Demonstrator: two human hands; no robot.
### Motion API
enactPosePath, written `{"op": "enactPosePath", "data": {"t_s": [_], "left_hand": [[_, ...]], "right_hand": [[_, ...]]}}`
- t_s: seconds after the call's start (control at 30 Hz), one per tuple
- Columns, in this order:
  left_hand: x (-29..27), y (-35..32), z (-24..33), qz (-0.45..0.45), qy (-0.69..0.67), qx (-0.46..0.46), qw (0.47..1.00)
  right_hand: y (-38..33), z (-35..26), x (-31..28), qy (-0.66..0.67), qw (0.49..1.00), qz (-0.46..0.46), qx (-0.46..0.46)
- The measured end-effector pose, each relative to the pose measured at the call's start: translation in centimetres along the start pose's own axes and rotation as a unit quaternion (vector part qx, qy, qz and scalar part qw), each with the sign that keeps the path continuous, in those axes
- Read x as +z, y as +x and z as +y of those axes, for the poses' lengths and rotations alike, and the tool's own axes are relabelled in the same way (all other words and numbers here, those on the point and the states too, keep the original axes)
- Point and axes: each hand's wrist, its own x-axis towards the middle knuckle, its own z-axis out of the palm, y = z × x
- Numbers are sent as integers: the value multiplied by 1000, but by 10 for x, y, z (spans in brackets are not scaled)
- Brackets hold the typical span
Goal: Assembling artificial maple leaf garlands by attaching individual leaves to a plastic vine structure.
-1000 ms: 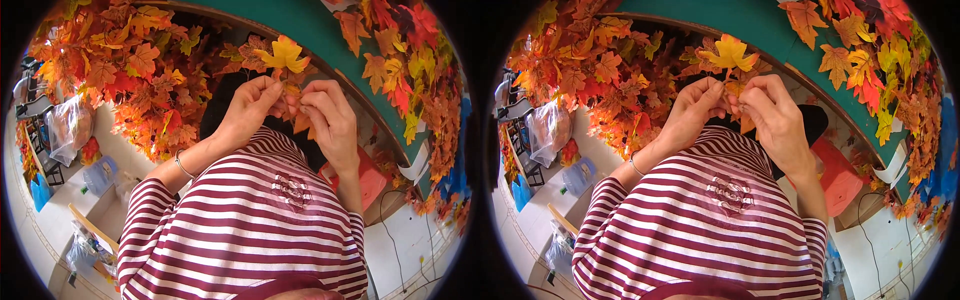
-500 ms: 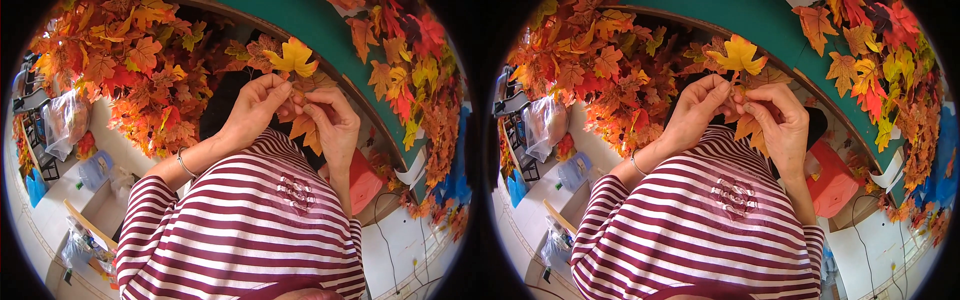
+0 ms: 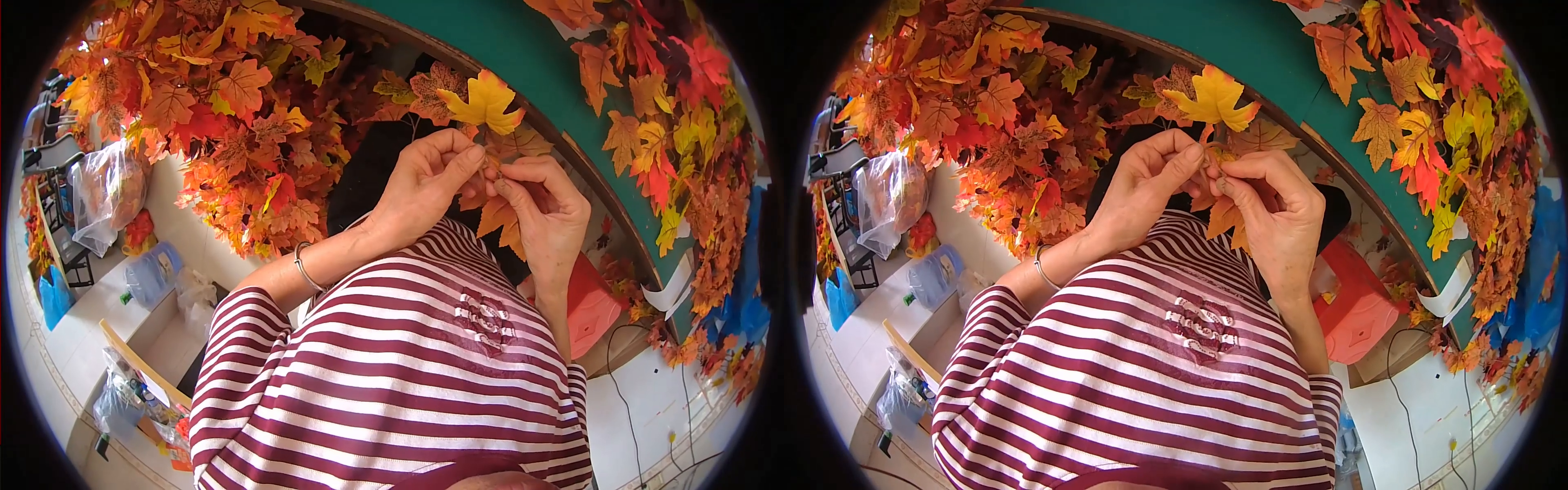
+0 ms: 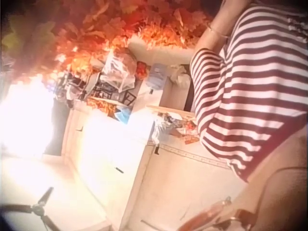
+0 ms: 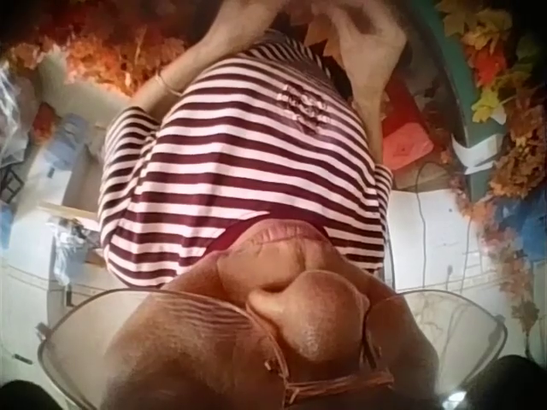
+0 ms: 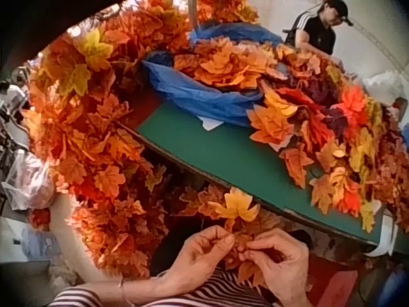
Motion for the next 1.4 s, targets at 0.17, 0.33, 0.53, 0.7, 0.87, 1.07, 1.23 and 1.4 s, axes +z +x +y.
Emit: {"op": "enactPosePath", "data": {"t_s": [0.17,0.33,0.53,0.7,0.87,1.07,1.23,1.4], "left_hand": [[3,-2,1,9,-19,-3,1000],[2,-3,-2,5,-17,2,1000],[11,5,-10,10,-1,9,1000],[6,0,-2,31,58,-63,996],[-1,-4,-13,-8,35,-65,997],[-3,1,-18,6,39,-51,998],[3,4,-16,10,-11,-51,999],[-6,0,-21,-4,-26,-58,998]], "right_hand": [[-3,0,4,12,1000,15,11],[-3,0,7,-16,1000,23,1],[-4,0,4,-83,994,49,-43],[2,6,0,-119,985,26,-119],[-8,12,1,-86,988,22,-124],[-16,16,1,95,995,7,36],[-19,10,-8,54,997,27,56],[-19,11,-3,29,997,1,73]]}}
